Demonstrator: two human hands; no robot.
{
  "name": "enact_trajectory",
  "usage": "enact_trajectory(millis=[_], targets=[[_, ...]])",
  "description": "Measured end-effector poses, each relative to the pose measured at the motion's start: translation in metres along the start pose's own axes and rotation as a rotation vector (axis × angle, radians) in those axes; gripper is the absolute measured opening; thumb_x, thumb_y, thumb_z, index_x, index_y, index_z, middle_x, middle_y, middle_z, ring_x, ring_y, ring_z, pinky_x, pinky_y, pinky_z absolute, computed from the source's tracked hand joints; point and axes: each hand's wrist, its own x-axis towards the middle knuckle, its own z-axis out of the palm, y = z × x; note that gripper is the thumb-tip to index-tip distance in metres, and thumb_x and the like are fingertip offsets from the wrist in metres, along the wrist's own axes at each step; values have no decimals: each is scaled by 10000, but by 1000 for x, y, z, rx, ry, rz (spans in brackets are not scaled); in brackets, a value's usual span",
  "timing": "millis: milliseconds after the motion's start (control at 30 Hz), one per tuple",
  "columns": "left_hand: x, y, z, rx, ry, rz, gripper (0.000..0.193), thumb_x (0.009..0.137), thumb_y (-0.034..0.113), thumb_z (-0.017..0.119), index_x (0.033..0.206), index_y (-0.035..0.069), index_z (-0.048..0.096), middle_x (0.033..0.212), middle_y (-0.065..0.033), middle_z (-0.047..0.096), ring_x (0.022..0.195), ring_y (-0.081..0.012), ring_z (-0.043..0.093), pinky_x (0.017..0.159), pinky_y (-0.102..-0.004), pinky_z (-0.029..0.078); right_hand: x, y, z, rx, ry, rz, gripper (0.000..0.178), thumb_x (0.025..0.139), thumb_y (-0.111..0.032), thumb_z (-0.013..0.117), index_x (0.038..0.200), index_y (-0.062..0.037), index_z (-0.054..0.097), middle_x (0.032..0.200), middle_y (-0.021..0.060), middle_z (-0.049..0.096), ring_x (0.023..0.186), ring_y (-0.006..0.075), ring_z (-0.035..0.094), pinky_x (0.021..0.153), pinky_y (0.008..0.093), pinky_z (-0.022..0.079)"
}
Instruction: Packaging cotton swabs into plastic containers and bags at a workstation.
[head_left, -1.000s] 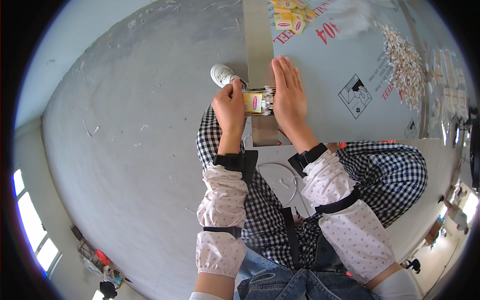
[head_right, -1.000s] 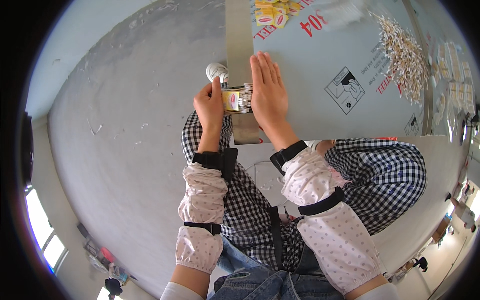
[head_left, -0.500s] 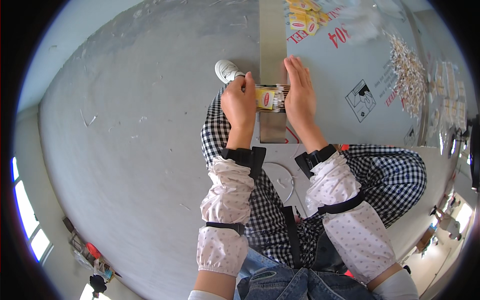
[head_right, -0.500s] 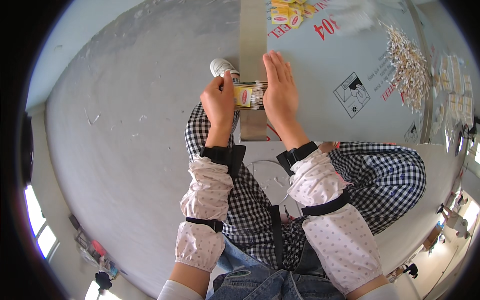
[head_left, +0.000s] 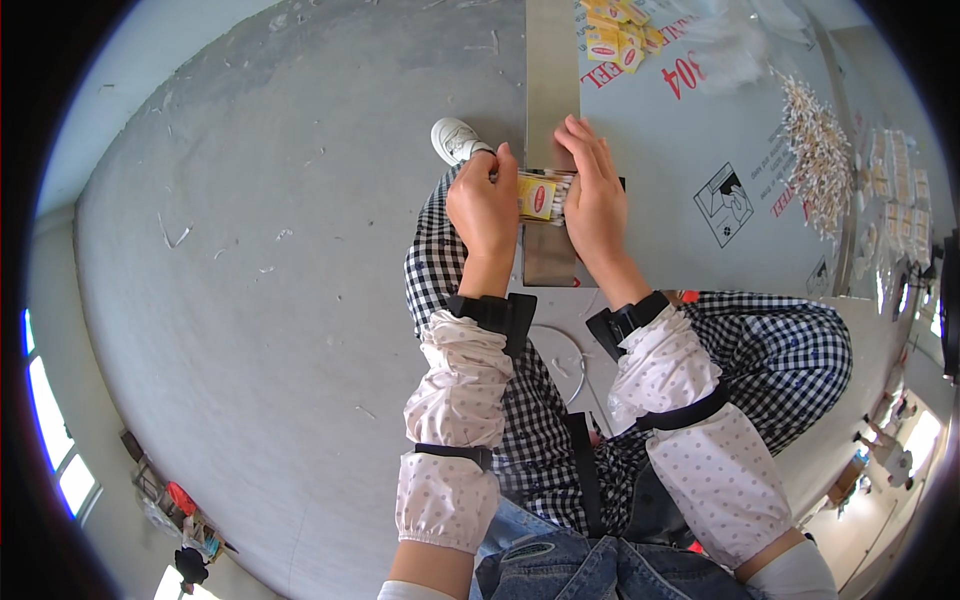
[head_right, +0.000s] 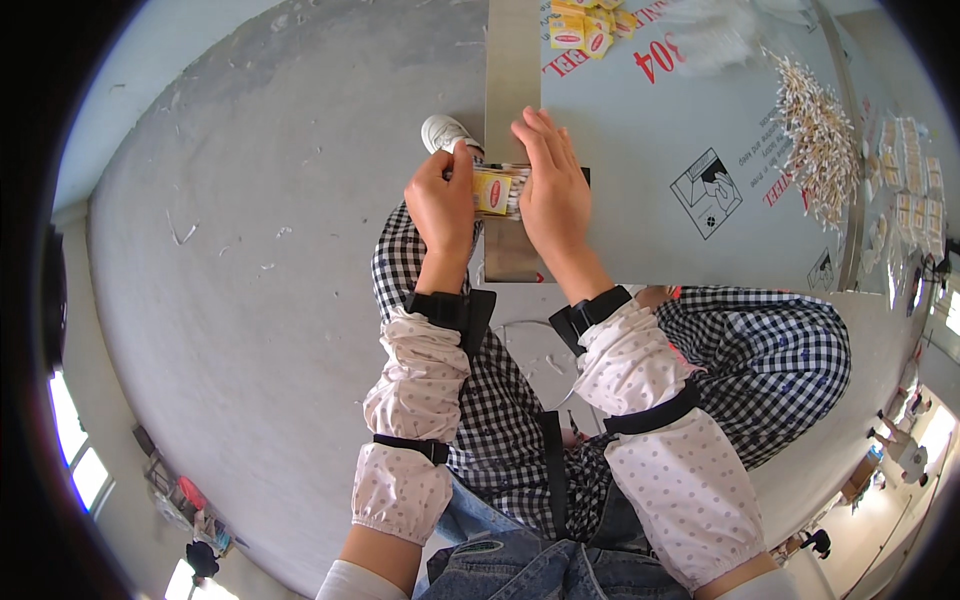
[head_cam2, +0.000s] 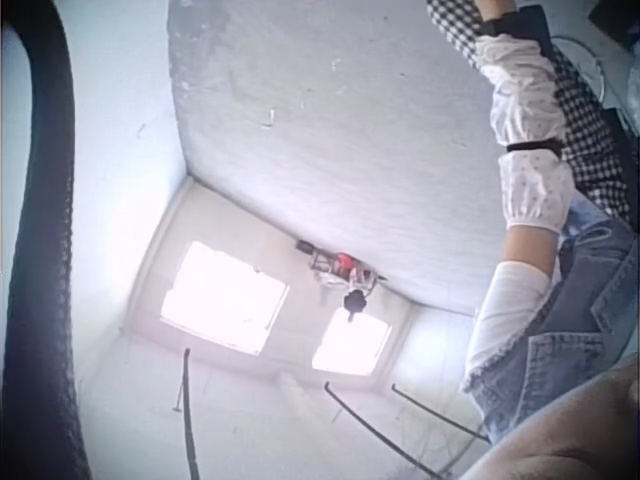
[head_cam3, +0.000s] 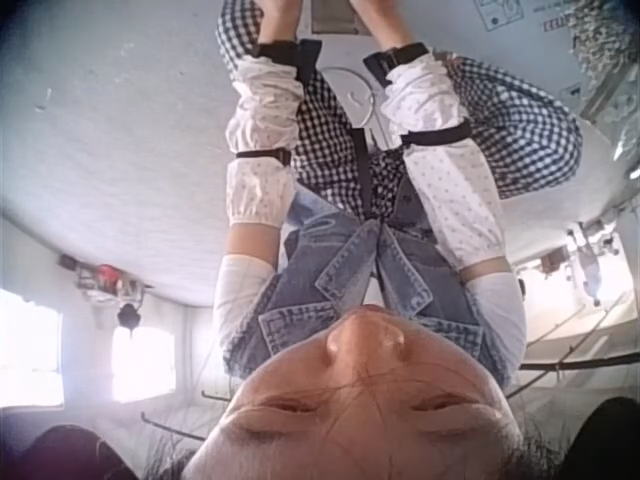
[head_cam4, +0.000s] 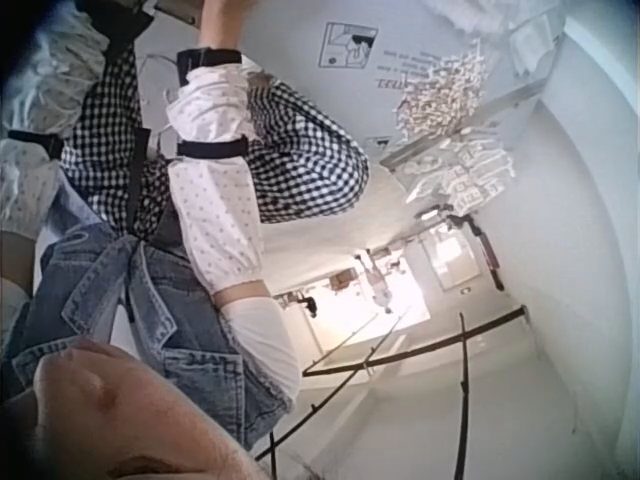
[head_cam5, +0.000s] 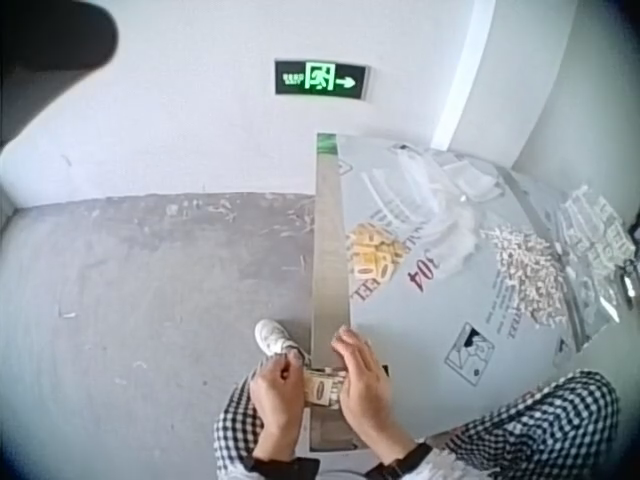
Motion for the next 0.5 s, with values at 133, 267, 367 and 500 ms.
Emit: enact_trajectory(millis=[133,267,367,500], targets=[[0,1,-1,-29,15,3,331,884,217,675,662,-5,571,636,-143,598,546,-336,553,516,-418,416,1,1,2,32,8,-7,378,790,153,466,1112,-31,543,1327,97,571,1287,315,509,1090,459,413],[-1,-1,-1,-11,20,-1,334,883,211,675,652,-3,564,634,-141,597,544,-333,550,515,-415,417,1,-5,0,120,-60,44,257,770,164,457,946,-16,507,1275,98,592,1281,319,516,1079,462,424],[-2,1,1,-15,28,3,335,881,209,677,648,-2,560,634,-138,597,542,-329,549,515,-412,418,2,-3,-1,103,-45,2,225,767,160,454,910,-1,520,1244,102,604,1273,320,523,1083,455,421],[-2,1,1,3,35,6,330,879,207,680,651,-2,564,636,-137,597,542,-326,549,514,-408,420,3,-4,2,93,-24,-10,193,770,156,453,867,6,526,1238,106,607,1266,321,529,1086,449,420]])
